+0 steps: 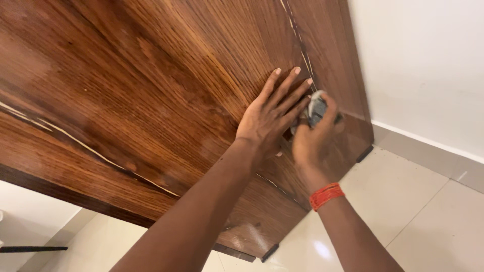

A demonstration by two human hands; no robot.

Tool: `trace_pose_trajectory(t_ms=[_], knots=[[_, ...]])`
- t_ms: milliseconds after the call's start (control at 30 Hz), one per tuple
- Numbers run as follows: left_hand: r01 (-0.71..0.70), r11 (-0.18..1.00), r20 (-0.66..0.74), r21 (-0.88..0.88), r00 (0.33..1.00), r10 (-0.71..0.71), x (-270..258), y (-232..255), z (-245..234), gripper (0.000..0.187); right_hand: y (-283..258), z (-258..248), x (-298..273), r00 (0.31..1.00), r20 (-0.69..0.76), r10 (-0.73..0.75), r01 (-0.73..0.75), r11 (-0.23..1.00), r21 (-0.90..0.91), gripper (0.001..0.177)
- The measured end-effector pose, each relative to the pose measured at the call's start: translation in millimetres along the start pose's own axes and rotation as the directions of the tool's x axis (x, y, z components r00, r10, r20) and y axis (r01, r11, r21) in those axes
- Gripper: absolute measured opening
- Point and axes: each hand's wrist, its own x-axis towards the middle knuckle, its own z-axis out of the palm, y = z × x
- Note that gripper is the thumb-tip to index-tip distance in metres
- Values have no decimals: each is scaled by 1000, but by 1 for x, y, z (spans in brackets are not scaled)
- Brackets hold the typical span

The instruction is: The person wipes the surface of a wooden wardrobe door with a cloth. They move the cloth across the wood grain, covering the upper, middle, and lower sections of the door.

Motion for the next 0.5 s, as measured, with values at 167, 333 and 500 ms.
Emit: trace_pose_trajectory(t_ms=[167,333,500], knots=[[-5,1000,-10,-9,1000,5,0,0,1,131,20,3,-5,951,-92,-295,298,955,10,55],[-20,1000,12,4,1000,20,3,-1,3,123,69,1,-6,944,-110,-312,321,945,70,56],[-36,999,56,-7,998,36,5,-1,3,119,134,-3,5,987,-101,-122,117,992,-52,56]])
